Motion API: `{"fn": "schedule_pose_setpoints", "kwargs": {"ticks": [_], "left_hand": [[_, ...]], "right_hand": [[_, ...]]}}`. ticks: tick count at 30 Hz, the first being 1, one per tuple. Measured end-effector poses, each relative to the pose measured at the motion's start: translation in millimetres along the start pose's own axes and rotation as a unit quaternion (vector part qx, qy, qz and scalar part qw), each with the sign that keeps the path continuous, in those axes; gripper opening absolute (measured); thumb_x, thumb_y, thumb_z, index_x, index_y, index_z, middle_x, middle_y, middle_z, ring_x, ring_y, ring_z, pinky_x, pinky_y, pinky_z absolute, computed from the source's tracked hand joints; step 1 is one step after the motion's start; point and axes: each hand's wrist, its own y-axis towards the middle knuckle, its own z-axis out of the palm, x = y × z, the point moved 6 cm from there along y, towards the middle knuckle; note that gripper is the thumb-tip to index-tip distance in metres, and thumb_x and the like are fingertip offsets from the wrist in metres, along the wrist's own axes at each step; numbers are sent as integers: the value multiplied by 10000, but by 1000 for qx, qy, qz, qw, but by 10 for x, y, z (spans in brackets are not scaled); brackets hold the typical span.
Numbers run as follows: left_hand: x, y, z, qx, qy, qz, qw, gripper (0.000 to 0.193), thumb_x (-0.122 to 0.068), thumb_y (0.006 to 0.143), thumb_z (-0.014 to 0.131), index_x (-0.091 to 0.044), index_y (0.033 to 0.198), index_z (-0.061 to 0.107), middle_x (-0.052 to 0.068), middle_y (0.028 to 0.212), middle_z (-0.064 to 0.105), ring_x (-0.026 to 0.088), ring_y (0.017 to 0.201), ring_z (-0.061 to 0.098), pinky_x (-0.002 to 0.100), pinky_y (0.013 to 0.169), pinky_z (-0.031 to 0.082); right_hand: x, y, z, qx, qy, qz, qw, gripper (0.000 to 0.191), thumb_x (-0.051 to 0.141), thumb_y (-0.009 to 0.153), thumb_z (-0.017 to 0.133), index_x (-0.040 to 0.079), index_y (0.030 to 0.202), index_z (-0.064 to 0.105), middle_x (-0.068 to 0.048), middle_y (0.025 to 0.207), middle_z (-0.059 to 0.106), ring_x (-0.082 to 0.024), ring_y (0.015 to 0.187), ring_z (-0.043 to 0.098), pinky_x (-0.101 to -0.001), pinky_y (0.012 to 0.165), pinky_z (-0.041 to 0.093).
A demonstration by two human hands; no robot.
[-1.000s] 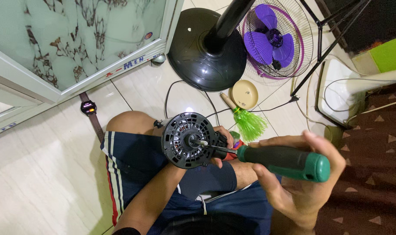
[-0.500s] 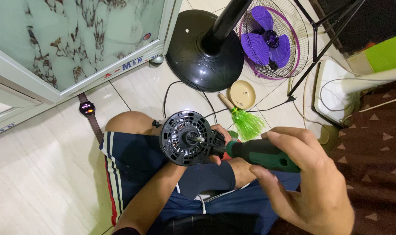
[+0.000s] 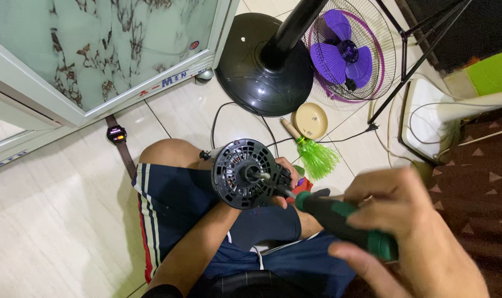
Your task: The person sits on the floor servicing a standing fan. They hold the detached fan motor housing and use a screwdriver to unscrew and tighten screws on the rear motor cover, repositioning the housing repeatedly while working on different screws.
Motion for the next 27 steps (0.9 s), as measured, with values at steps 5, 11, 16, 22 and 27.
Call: {"fn": "schedule_pose_setpoints", "kwargs": {"ticks": [5,11,16,22,27], "left_hand": [[37,-46,62,-12,85,-16,996,673,-488,707,943,-102,1096,552,-13,1056,606,102,977,622,283,913,536],[41,-86,97,3,223,-16,975,681,-504,681,935,-102,1066,544,-9,1027,583,128,978,604,304,926,522],[97,-9,108,-13,11,-30,999,674,-439,684,978,-98,1096,568,-11,1059,611,113,976,636,292,889,539],[-84,-24,101,-2,115,27,993,613,-300,661,986,-99,1073,579,14,1081,606,135,1027,618,290,932,519],[-86,47,67,1,-8,11,1000,623,-267,727,968,-102,1146,537,17,1100,620,133,1049,610,304,974,517]], "right_hand": [[33,-5,43,-65,-130,-66,987,462,317,748,832,38,1042,610,-97,919,642,-240,744,696,-353,636,542],[-137,-164,-46,11,-147,-6,989,517,310,705,802,0,1042,563,-175,879,624,-274,711,698,-345,568,545],[-143,-367,38,63,-145,-47,986,493,369,762,837,71,1093,625,-56,791,632,-167,674,721,-310,566,563],[-343,-487,55,70,-200,106,971,667,488,582,874,61,1041,647,-75,809,664,-267,716,732,-378,602,572],[-175,-344,36,29,-27,-21,999,486,296,779,820,9,1060,547,-193,1037,631,-276,826,738,-348,689,585]]}}
